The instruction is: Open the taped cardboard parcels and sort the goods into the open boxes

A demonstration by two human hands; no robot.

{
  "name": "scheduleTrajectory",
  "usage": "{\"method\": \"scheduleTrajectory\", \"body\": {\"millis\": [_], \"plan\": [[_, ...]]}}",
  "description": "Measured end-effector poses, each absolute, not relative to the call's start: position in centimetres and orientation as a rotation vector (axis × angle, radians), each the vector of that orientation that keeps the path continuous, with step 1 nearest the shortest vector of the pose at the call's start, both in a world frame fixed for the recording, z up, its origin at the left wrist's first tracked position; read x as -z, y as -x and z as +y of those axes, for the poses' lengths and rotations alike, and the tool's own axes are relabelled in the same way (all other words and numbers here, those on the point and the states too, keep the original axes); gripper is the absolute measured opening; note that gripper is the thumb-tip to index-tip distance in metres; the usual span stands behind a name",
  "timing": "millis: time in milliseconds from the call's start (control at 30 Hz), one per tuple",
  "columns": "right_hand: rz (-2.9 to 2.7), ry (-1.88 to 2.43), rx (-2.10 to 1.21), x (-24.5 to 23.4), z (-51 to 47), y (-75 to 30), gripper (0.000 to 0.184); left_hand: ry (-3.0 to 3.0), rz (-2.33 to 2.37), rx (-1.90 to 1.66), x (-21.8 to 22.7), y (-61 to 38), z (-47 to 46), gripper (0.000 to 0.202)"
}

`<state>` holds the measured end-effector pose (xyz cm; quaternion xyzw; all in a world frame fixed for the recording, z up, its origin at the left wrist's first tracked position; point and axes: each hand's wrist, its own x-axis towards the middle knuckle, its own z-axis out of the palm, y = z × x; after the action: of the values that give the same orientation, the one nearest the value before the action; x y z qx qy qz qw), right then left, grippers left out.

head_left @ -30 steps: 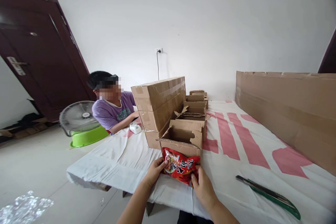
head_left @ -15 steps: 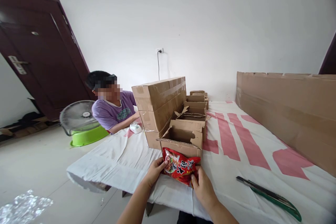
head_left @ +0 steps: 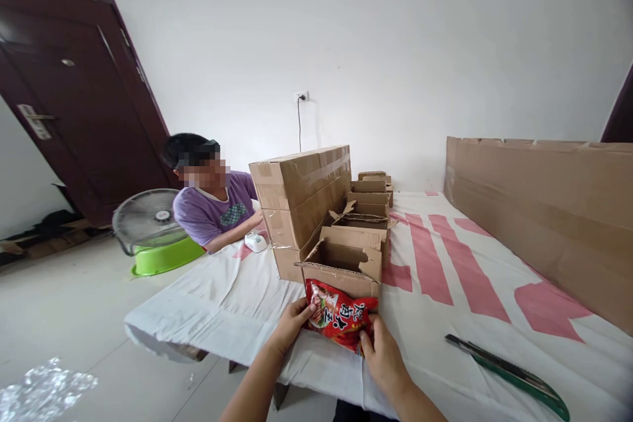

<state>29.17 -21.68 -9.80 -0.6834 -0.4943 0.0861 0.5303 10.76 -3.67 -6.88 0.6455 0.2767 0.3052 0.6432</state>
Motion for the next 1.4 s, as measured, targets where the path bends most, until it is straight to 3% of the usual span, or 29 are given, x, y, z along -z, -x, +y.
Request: {"method": "scheduleTrajectory", "body": {"millis": [700,1400], "plan": [[-1.146,1.603,-0.146,9.36,-21.58,-29.29,0.014,-1.53,0.549,-0.645,7.38,-10.67,-3.43,0.06],[-1.076,1.571,-0.105,9.25,-21.56,-29.57,0.024,-1.407,0.474,-0.716,7.55,-11.07,-3.38,0.062]]}}
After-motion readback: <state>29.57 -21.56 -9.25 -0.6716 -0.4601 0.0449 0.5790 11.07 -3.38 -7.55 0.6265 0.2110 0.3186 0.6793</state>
